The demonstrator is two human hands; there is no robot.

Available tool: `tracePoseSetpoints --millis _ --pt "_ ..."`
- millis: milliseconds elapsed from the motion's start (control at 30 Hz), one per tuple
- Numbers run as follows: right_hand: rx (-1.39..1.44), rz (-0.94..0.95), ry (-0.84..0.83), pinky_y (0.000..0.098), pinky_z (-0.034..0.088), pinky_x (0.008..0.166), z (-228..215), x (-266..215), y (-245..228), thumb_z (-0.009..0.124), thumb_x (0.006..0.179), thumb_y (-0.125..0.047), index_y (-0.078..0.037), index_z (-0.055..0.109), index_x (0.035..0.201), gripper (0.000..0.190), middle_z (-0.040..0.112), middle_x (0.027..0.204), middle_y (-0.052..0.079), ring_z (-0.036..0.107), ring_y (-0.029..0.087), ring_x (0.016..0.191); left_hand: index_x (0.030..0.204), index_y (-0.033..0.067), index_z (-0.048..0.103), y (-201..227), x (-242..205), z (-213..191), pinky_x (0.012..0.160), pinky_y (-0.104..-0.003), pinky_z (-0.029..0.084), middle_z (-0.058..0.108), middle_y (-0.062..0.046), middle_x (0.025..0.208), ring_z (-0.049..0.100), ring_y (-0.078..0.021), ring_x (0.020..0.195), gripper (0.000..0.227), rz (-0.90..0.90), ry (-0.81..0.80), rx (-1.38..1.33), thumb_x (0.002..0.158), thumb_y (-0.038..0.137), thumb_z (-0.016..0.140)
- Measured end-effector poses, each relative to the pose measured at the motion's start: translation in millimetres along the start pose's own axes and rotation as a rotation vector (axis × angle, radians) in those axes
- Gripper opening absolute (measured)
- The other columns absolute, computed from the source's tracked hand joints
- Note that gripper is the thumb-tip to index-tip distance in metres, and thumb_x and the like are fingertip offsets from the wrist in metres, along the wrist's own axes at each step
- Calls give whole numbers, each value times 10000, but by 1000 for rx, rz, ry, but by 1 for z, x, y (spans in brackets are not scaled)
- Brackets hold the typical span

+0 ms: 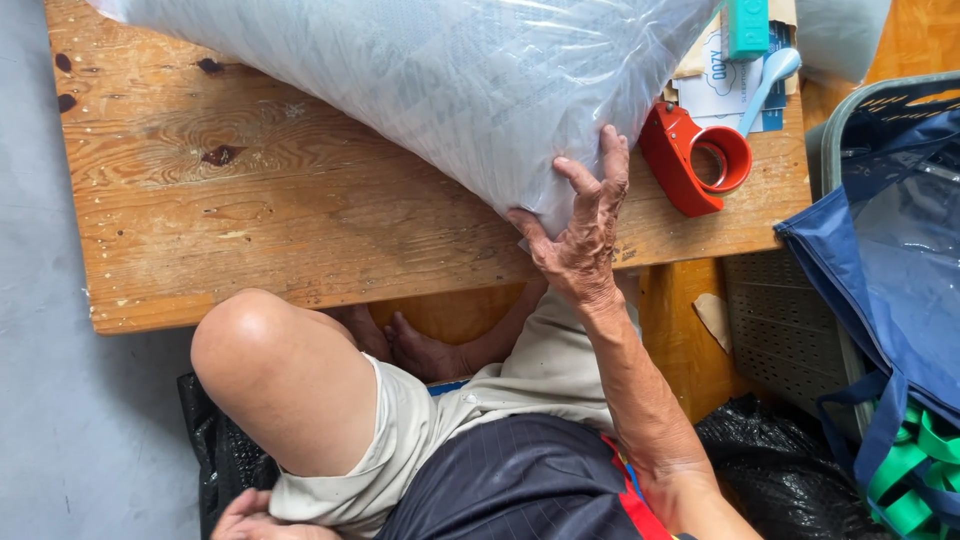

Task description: Sealing a plastic-wrapped cushion by folding the wrap and applying tape with a dispenser and smoothing tool.

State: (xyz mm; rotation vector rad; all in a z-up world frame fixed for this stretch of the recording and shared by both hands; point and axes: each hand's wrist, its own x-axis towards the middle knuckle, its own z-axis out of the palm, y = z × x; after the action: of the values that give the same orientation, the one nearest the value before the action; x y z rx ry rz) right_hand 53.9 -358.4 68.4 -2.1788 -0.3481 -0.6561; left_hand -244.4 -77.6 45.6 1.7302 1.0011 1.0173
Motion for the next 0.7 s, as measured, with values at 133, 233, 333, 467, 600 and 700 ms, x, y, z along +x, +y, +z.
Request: tracePoseSetpoints --millis 133,233,333,467,600,700 --pt "6 -6 5 631 196 1255 0 2 3 952 838 -363 -174 514 1372 717 166 1649 205 148 480 1554 1251 -146 416 88 23 28 1094 -421 301 393 -224 1151 409 -289 1088 605 489 -245 118 1136 447 404" --pt "10 3 10 624 201 1255 -1 2 1 951 831 -378 -168 511 1370 727 168 1647 211 156 483 1550 1141 -150 600 136 21 102 960 -446 515 591 -258 1106 648 -382 1000 397 528 -518 -154 875 122 715" --pt "17 6 19 631 214 1256 -3 2 -2 974 808 -366 -172 519 1375 752 180 1645 202 164 482 1550 1237 -16 682 162 13 192 878 -430 549 679 -188 1094 702 -367 999 366 575 -852 -312 907 111 773" --pt "-32 -5 -4 620 251 1248 -4 0 -1 952 821 -351 -151 521 1360 718 210 1624 225 220 489 1529 1113 75 707 153 -3 264 816 -400 502 600 -90 1073 633 -299 963 252 878 -830 -204 940 252 754" --pt "-65 18 0 589 205 1263 0 -1 3 947 790 -202 -169 540 1378 716 208 1636 218 223 477 1536 927 95 664 141 -12 284 722 -397 457 496 -57 984 553 -282 895 187 863 -864 -104 911 251 766" --pt "-32 34 -9 611 181 1269 1 -4 2 951 758 -197 -170 554 1367 727 209 1633 214 213 480 1536 893 121 633 133 -9 285 740 -400 460 514 -50 976 576 -299 902 208 811 -953 -101 933 296 737"
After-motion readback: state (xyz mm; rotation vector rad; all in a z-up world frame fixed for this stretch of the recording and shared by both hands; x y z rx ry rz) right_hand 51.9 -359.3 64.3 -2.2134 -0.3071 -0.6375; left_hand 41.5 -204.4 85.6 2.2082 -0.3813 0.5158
